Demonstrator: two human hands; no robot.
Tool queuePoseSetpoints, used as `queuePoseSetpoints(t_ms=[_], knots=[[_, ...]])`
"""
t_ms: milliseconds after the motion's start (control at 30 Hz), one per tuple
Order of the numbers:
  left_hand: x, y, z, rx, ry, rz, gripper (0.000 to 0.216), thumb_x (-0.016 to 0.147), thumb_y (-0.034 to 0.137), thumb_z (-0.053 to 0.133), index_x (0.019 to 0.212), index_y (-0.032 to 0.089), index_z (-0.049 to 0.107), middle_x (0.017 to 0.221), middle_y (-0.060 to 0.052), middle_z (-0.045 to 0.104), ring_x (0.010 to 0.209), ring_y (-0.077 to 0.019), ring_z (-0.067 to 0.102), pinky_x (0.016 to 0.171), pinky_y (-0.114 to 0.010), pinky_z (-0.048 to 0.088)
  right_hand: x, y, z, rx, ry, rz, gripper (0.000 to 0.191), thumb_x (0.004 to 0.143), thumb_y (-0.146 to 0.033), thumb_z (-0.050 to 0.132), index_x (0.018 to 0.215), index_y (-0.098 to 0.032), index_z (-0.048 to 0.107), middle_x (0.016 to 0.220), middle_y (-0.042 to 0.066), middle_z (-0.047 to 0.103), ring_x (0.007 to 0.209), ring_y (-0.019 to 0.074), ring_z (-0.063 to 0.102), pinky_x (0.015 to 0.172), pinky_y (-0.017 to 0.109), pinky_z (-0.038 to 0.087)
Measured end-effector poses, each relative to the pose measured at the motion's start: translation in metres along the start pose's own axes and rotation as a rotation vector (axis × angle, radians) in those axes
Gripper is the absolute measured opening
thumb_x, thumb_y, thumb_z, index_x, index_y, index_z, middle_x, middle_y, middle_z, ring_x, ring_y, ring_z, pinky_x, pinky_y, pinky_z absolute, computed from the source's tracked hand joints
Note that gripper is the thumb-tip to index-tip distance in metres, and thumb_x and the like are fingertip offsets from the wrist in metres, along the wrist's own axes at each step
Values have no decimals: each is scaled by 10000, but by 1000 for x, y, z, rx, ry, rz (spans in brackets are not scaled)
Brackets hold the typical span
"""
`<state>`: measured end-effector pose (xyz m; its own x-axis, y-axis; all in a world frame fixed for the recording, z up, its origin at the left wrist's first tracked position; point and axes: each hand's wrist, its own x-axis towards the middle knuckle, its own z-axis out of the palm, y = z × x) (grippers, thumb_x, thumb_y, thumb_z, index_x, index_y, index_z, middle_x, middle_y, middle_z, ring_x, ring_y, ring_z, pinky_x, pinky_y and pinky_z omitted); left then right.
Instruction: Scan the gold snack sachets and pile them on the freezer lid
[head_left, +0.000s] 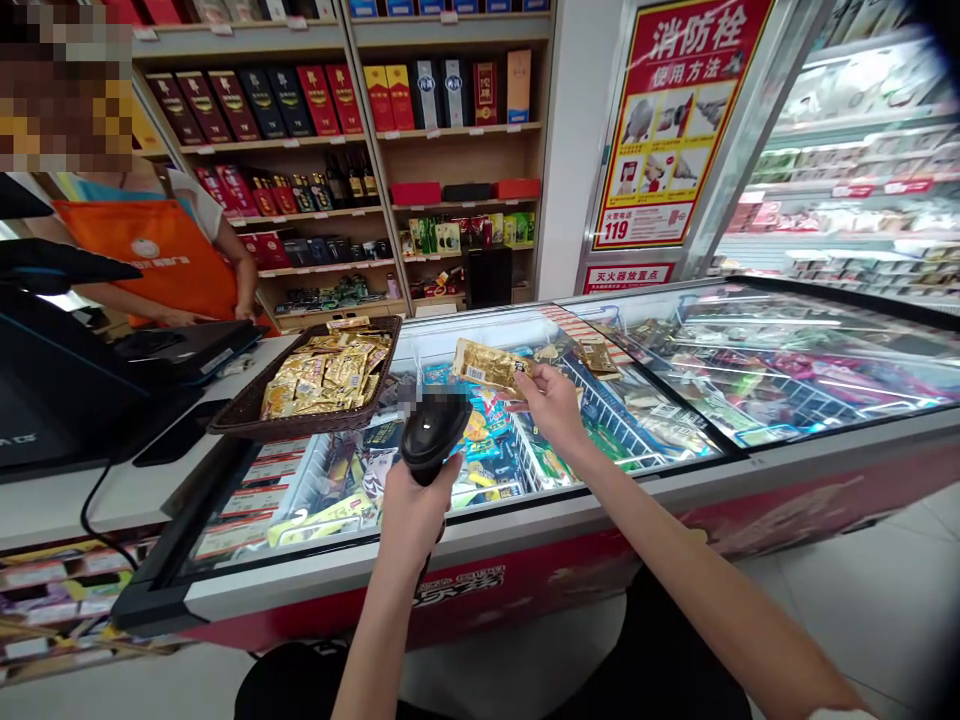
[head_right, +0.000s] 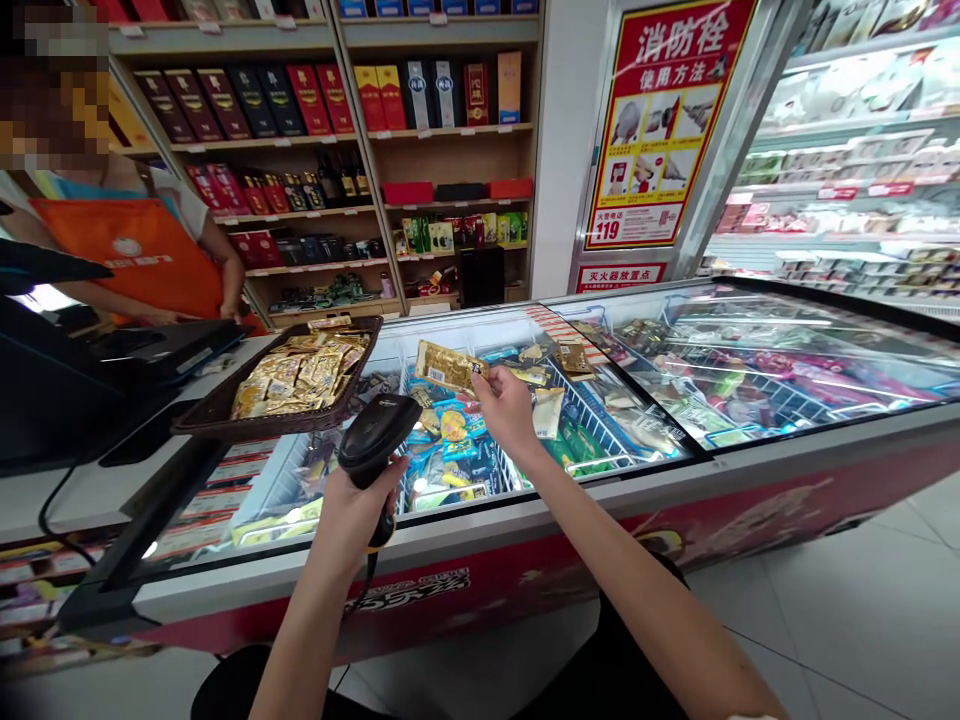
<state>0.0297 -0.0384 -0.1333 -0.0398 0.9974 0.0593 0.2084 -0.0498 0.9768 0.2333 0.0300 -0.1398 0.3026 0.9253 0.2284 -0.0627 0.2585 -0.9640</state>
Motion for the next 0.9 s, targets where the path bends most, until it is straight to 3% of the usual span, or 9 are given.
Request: queuePoseSetpoints(t_ms=[467, 667, 800, 900], knots=[[-1, -10, 5, 5, -76, 10, 237, 717, 417, 729, 682, 214, 612, 435, 60, 459, 461, -158, 447, 544, -306, 387, -3, 11, -2, -32, -29, 2, 430, 781, -637, 705, 866, -268, 501, 890, 52, 714, 872, 294, 758, 643, 387, 636], [0, -10, 5, 30, -59, -6, 283, 725, 447, 732, 831, 192, 668, 487, 51, 511, 463, -162, 463, 523, -300, 387, -3, 12, -5, 40, -22, -18, 393, 781, -574, 740, 876, -250, 538, 895, 44, 734, 786, 266, 765, 621, 366, 629], [-3, -9, 2, 16, -16, -17, 314, 715, 475, 740, 816, 192, 653, 462, 53, 498, 451, -164, 462, 486, -285, 366, 7, 11, -14, 129, 42, 12, 412, 739, -547, 794, 890, -230, 579, 841, 24, 740, 731, 244, 761, 608, 341, 626], [-5, -11, -3, 48, -8, -25, 337, 715, 516, 741, 759, 196, 648, 442, 44, 498, 456, -173, 473, 488, -289, 367, 26, 8, -36, 235, 169, 86, 361, 744, -448, 827, 865, -219, 576, 785, 2, 733, 673, 211, 750, 603, 315, 627]])
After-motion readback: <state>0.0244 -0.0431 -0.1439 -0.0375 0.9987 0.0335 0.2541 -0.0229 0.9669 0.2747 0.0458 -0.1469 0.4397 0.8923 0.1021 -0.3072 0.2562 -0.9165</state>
